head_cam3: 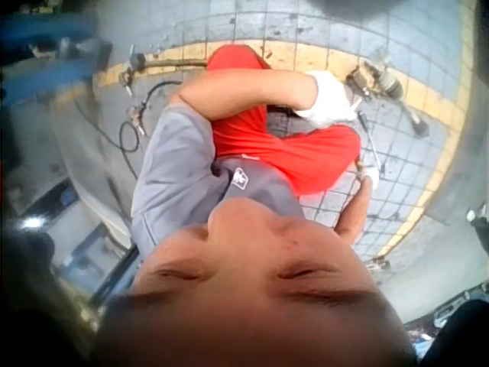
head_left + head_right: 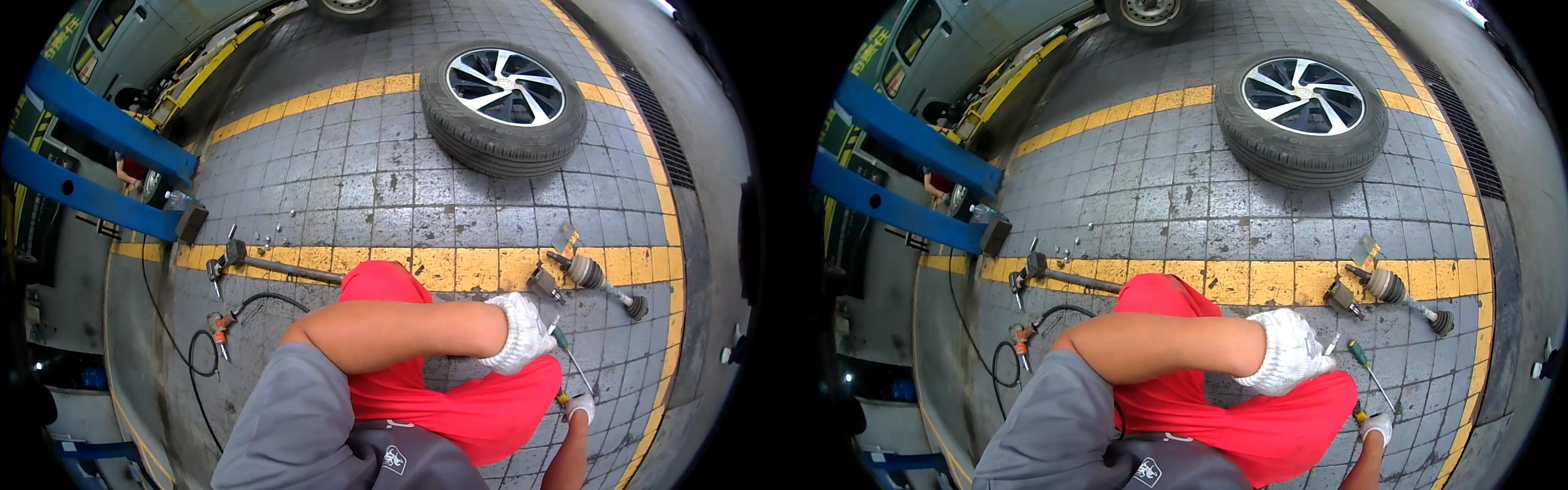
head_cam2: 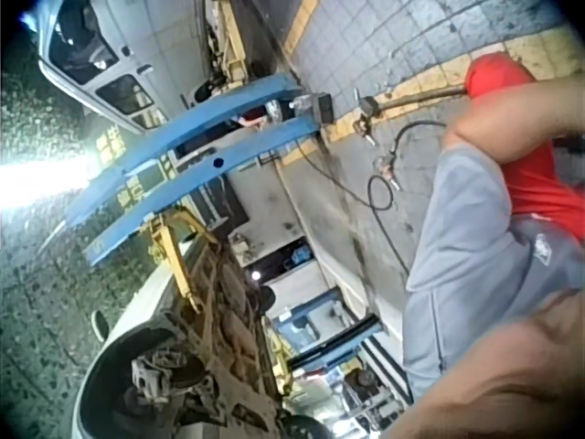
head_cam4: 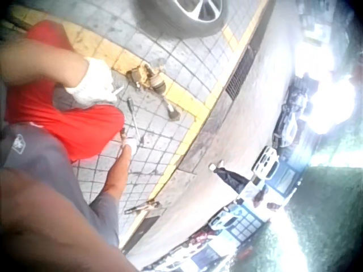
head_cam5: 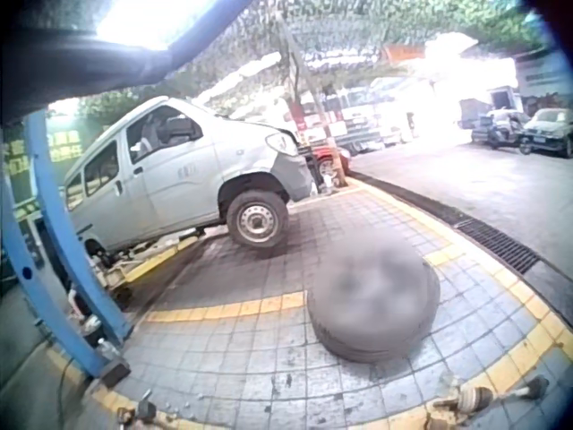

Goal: The person removes a metal car part from a vehicle's wheel hub and places it on the floor. They then use a hammer to strike the part repeatedly while holding it with gloved hands, appearing to disassemble or adjust a component.

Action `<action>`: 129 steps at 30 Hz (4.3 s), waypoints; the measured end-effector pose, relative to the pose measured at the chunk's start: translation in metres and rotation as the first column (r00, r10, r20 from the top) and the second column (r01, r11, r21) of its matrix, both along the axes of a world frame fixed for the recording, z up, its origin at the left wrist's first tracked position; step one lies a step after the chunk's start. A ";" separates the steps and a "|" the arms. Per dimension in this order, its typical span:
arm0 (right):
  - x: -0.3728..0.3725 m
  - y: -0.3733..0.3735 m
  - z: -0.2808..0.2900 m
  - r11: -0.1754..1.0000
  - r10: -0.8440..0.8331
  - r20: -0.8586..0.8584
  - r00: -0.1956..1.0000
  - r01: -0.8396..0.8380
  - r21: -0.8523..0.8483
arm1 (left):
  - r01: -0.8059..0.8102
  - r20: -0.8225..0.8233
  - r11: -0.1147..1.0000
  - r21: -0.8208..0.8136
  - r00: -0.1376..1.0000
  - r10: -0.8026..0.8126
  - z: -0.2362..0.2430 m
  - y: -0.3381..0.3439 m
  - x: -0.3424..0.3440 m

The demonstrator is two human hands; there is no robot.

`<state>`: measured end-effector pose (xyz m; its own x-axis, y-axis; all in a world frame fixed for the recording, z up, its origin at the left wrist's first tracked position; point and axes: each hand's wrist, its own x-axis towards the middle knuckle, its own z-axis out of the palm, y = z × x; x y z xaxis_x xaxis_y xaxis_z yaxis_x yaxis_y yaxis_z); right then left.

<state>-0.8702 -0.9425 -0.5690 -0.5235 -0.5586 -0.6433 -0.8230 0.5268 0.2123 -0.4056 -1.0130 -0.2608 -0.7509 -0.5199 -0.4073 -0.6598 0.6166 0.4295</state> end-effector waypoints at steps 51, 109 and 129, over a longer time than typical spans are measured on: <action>0.048 0.009 0.030 0.981 0.032 0.027 0.999 -0.026 -0.191 | 0.021 0.232 0.999 0.034 0.972 -0.029 -0.038 -0.014 0.006; 0.063 0.004 0.051 0.999 -0.010 -0.080 0.997 0.007 -0.043 | 0.238 0.136 0.950 0.200 0.954 -0.267 -0.043 0.017 -0.015; 0.055 -0.007 0.034 0.999 0.032 -0.120 0.992 -0.028 0.034 | 0.117 0.137 0.984 0.133 0.981 -0.135 -0.040 0.009 0.006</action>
